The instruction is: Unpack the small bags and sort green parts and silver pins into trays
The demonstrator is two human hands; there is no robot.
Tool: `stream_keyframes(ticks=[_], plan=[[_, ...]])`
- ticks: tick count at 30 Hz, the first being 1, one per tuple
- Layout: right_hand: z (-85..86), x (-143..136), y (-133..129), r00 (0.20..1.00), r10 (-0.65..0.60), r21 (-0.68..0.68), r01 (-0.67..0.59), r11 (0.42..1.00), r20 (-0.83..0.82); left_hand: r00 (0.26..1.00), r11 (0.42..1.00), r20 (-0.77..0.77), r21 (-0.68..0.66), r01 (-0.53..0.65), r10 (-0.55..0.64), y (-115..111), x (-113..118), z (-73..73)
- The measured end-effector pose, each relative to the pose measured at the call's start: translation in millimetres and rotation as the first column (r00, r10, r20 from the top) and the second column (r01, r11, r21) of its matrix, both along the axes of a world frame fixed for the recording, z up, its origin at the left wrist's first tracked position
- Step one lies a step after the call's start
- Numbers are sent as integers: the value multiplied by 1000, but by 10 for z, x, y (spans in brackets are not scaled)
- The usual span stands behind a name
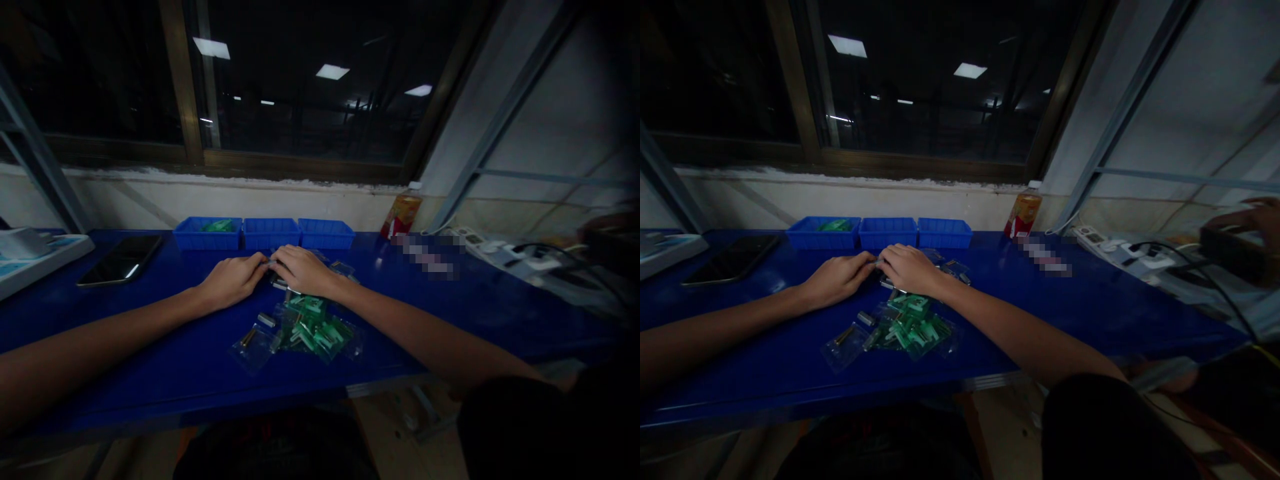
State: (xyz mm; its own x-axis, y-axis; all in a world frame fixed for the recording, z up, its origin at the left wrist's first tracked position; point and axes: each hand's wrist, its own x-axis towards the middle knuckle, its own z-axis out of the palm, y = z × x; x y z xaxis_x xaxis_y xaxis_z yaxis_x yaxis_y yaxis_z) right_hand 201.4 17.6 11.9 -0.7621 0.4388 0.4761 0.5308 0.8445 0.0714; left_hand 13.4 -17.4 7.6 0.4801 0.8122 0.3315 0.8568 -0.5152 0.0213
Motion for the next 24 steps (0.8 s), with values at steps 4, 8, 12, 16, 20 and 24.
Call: stream_keyframes(ticks=[4, 8, 12, 16, 20, 24], plan=[[-9, -4, 22, 1000, -15, 9, 15, 1000, 15, 998, 999, 51, 21, 33, -34, 0, -11, -11], [5, 9, 9, 1000, 6, -40, -6, 999, 8, 997, 998, 57, 40, 42, -44, -2, -14, -9], [19, 19, -17, 998, 17, -85, -22, 996, -59, 1000, 999, 15, 31, -8, 8, 3, -8, -8], [8, 14, -12, 999, 25, -56, -27, 998, -48, 1000, 999, -8, 19, -30, 30, 8, -5, -5], [-10, 4, 15, 1000, -1, -22, 1, 1000, -19, 998, 1000, 60, 27, 9, -11, -7, -1, 9], [-17, 1, 31, 1000, -5, -4, 5, 1000, 4, 997, 998, 65, 48, 35, -38, -20, -1, 8]])
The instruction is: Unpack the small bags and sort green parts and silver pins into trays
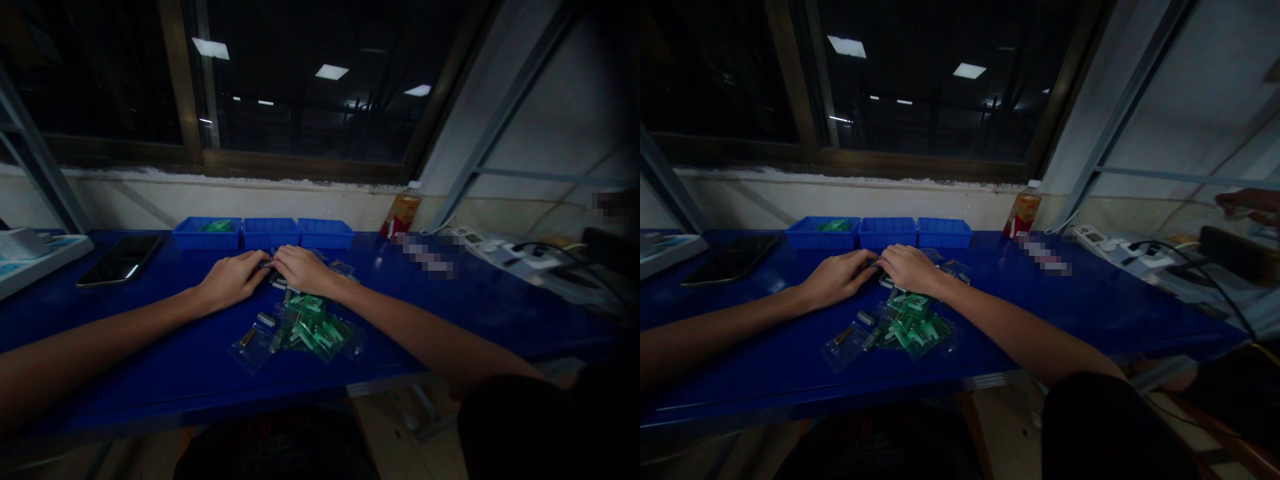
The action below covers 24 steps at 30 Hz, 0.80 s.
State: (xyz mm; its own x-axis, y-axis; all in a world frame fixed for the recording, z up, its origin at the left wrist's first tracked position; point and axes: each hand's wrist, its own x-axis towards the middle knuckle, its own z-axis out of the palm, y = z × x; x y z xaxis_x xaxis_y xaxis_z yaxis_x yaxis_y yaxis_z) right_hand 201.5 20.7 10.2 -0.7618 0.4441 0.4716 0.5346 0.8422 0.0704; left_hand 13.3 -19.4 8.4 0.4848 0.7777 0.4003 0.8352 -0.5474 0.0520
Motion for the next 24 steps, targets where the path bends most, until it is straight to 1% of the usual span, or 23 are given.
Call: stream_keyframes(ticks=[2, 6, 12, 18, 21, 24], plan=[[4, 3, -5, 1000, 10, -24, -11, 1000, -15, 1000, 1000, -6, -2, 0, 0, -1, -3, -4], [20, 15, -33, 994, 43, -88, -51, 995, -96, 1000, 1000, 2, -23, -5, 5, 5, -6, -5], [13, 13, -25, 994, 60, -55, -66, 996, -95, 999, 1000, -32, -16, -20, 20, 15, -3, 0], [-13, -11, 5, 996, 30, -21, -32, 999, -82, 1000, 1000, 12, -11, -18, 18, -18, 1, 19], [-12, -12, 6, 998, 29, -33, -32, 999, -63, 1000, 1000, 4, 8, -8, 8, -15, -6, 9], [0, 0, -7, 995, 41, -66, -48, 997, -94, 1000, 1000, -12, 21, -6, 6, 2, -15, -7]])
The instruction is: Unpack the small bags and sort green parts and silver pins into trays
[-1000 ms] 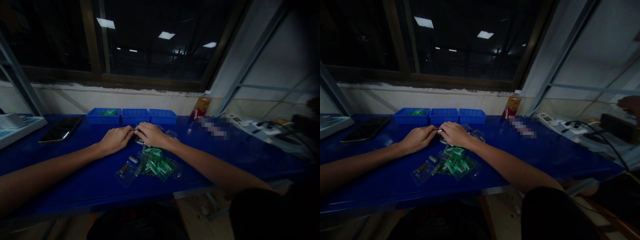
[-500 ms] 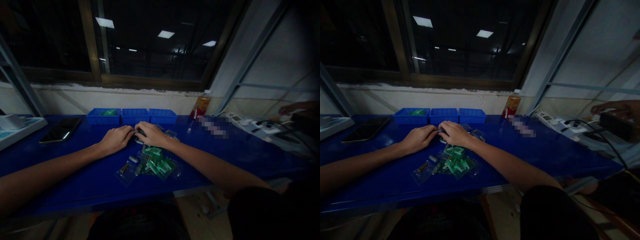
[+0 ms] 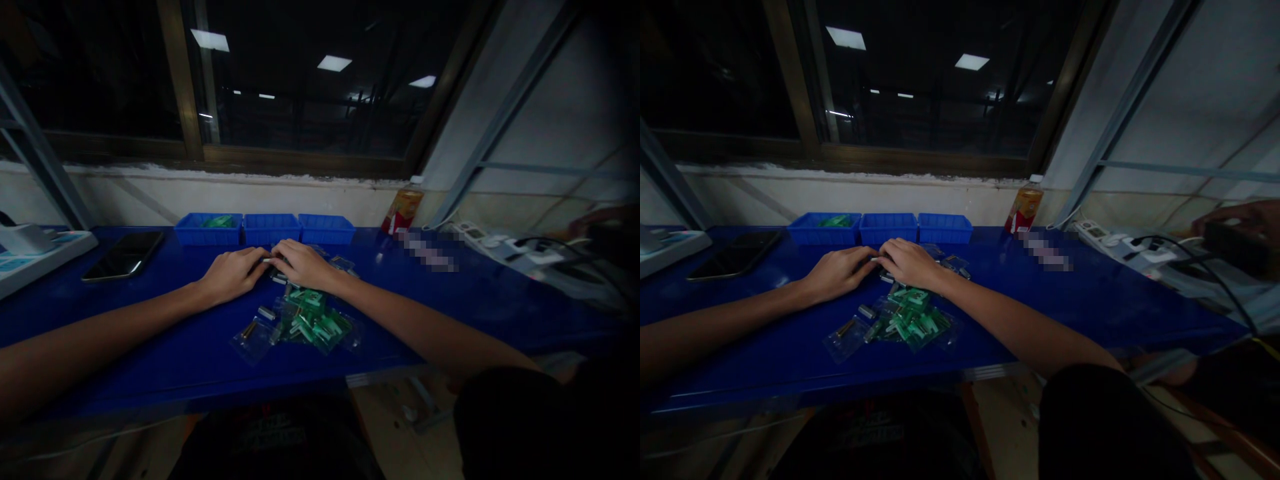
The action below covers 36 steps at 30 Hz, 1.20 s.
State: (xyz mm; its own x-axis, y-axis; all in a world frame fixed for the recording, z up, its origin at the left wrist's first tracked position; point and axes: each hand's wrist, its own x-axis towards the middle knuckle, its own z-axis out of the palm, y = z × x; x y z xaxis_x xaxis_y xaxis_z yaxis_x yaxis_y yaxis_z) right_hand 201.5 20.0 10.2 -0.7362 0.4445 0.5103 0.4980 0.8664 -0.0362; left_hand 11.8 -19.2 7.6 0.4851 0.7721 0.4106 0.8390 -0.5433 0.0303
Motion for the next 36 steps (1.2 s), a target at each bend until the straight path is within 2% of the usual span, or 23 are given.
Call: stream_keyframes(ticks=[9, 14, 17, 24, 27, 36], plan=[[6, 8, 0, 1000, 12, 12, -12, 1000, -6, 997, 997, -42, -48, -61, 59, -13, 17, 27], [-15, -9, 23, 1000, 2, 53, -4, 999, 31, 999, 999, 26, -26, -41, 41, -12, 20, 23], [-17, -10, 24, 999, -6, 63, 3, 998, 46, 999, 999, 15, -21, -37, 37, -7, 14, 15], [20, 13, -34, 1000, 8, -16, -8, 1000, 6, 997, 997, -38, -27, -69, 68, 1, 5, 9], [28, 13, -45, 1000, 9, -8, -9, 1000, 3, 995, 996, -55, -30, -89, 87, 6, 8, 13], [-3, -8, -1, 997, -37, 57, 33, 998, 63, 999, 999, 39, -33, -15, 17, 0, 11, 2]])
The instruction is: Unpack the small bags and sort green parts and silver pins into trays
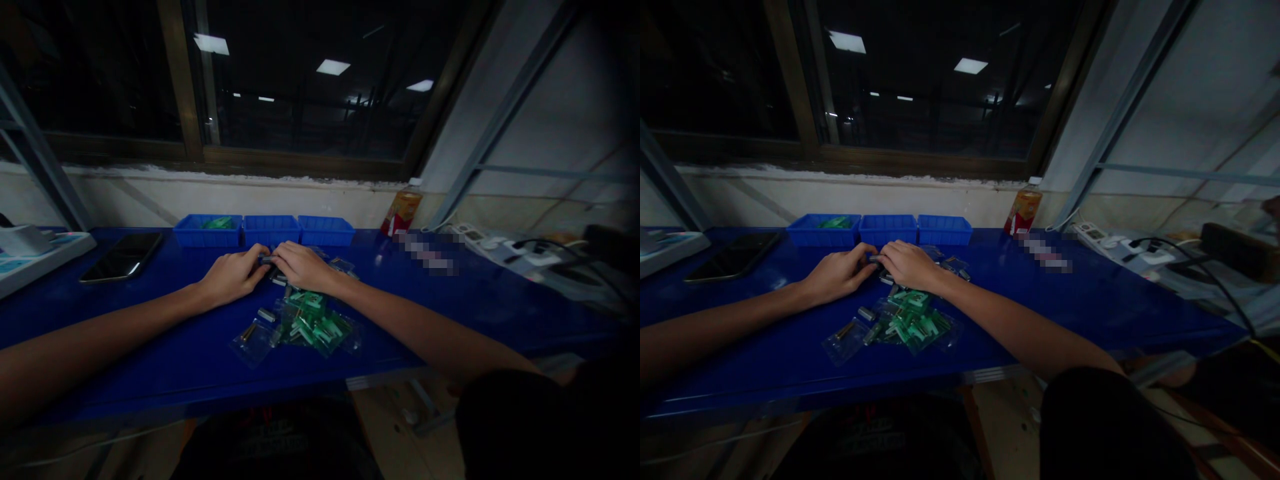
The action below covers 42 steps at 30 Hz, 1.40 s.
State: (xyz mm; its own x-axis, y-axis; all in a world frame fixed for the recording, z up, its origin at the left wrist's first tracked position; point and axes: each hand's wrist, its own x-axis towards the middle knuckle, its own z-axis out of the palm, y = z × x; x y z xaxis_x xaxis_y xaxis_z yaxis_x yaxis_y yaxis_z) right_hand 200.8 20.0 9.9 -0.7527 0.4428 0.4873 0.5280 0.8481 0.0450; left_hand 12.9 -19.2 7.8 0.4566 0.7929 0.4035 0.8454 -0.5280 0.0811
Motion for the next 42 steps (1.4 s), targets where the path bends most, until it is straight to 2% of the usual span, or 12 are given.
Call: stream_keyframes(ticks=[10, 22, 29, 33, 37, 42], plan=[[34, 17, -65, 996, 29, -82, -36, 996, -80, 997, 998, -50, -13, -55, 55, -5, 9, 12], [7, 5, -9, 1000, 17, -16, -17, 1000, 0, 1000, 1000, -12, -9, -25, 25, -5, 2, 7], [32, 21, -52, 998, 20, -67, -24, 997, -63, 997, 998, -45, -22, -57, 56, -8, 6, 21], [26, 15, -42, 998, 30, -40, -32, 999, -51, 998, 998, -30, -17, -56, 55, 3, 5, 2], [8, 3, -17, 1000, 3, -3, -3, 1000, -26, 1000, 1000, 28, 4, -7, 7, 8, -3, -17], [3, 4, -7, 1000, 4, -11, -4, 1000, -16, 1000, 1000, -4, 13, -18, 18, 4, -6, -9]])
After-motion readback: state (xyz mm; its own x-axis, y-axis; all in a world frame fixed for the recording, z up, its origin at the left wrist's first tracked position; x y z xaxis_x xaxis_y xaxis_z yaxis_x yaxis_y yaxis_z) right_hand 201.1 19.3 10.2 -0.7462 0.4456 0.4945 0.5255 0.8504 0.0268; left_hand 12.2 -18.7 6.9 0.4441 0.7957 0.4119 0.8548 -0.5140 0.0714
